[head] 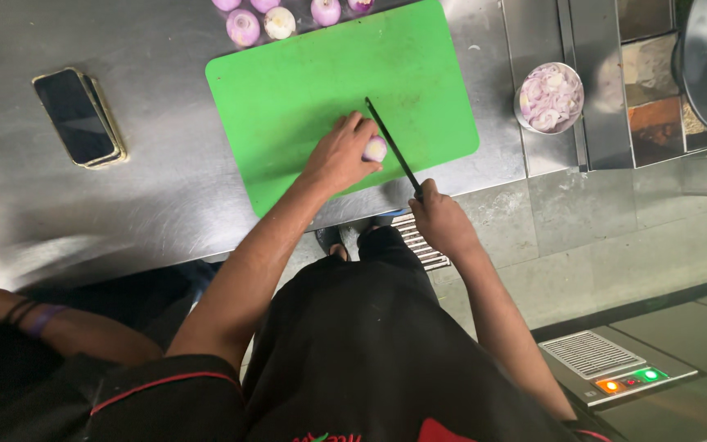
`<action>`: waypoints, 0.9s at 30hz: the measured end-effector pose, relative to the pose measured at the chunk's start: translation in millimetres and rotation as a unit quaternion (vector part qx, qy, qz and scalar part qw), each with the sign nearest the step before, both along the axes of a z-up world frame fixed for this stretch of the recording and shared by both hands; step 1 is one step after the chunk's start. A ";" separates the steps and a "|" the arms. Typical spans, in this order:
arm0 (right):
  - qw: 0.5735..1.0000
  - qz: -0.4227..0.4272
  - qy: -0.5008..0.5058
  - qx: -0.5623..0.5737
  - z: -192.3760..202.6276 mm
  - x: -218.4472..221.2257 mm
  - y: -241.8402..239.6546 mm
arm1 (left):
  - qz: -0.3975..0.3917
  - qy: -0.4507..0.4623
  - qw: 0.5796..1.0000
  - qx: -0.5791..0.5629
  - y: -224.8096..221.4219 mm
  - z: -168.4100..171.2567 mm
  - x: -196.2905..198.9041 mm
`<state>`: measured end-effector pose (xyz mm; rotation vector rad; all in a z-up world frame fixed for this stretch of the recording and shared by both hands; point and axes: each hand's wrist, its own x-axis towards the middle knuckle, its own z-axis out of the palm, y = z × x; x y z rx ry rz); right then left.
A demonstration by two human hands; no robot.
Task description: The person finely chops red onions on a green cutting board using a knife, occasionally moving the chopped pieces to the side and picking up new onion halves to continue the task.
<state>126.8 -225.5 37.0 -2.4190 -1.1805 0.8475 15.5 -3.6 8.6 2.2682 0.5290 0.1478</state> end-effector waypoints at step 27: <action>0.988 0.075 -0.004 -0.137 29.2 11.3 4.1 | 0.037 -0.054 0.995 -0.077 -2.7 -1.2 -8.2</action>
